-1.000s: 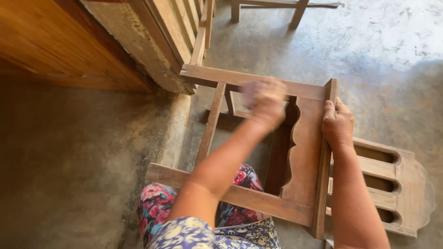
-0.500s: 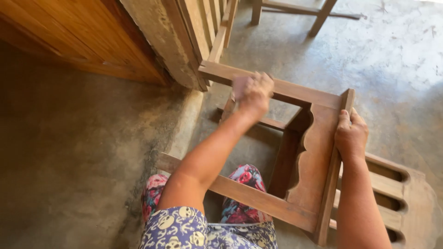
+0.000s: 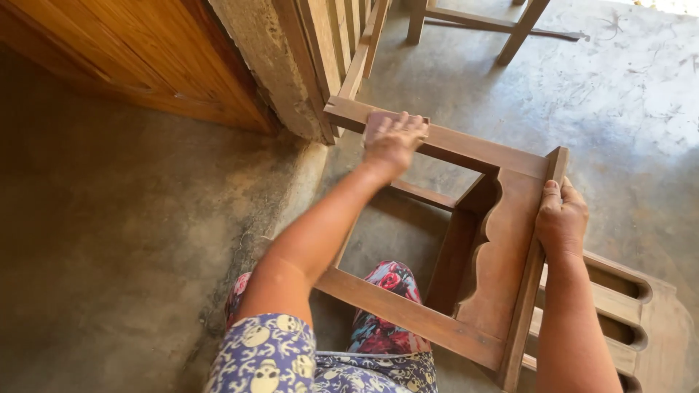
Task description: The person sands a wooden chair frame with sandpaper.
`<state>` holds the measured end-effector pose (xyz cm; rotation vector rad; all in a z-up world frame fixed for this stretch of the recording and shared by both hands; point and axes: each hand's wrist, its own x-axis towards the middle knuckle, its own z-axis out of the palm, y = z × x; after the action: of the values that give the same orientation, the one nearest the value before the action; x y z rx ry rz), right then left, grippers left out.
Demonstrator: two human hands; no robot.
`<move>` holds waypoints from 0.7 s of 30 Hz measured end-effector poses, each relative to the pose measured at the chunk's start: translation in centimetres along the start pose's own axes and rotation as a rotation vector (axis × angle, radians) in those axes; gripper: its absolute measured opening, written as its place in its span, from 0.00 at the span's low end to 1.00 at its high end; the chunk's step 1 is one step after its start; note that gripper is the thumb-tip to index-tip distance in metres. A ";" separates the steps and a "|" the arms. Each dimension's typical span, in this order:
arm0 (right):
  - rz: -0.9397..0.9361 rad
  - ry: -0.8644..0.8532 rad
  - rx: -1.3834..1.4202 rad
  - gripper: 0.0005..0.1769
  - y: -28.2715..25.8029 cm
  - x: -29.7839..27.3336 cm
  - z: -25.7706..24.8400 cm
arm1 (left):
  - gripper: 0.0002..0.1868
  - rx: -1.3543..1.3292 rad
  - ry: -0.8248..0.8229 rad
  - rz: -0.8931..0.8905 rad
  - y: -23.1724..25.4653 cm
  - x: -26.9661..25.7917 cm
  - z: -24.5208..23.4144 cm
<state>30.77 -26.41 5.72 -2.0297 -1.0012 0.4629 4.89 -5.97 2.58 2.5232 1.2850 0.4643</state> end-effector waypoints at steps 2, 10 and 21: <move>-0.015 -0.007 0.008 0.23 0.2 -0.1 -0.4 | 0.29 -0.845 -0.054 -0.574 0.8 -0.6 -8.8; -0.080 0.063 -0.071 0.25 3.4 1.3 0.9 | 0.19 0.394 0.273 0.056 5.6 3.5 15.7; -0.020 0.052 -0.082 0.25 5.0 1.8 1.2 | 0.26 0.343 0.206 0.037 -6.2 2.5 8.4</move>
<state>33.57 -26.17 1.08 -2.0920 -1.0231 0.3622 5.11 -1.19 -7.07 2.8454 1.5062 0.5676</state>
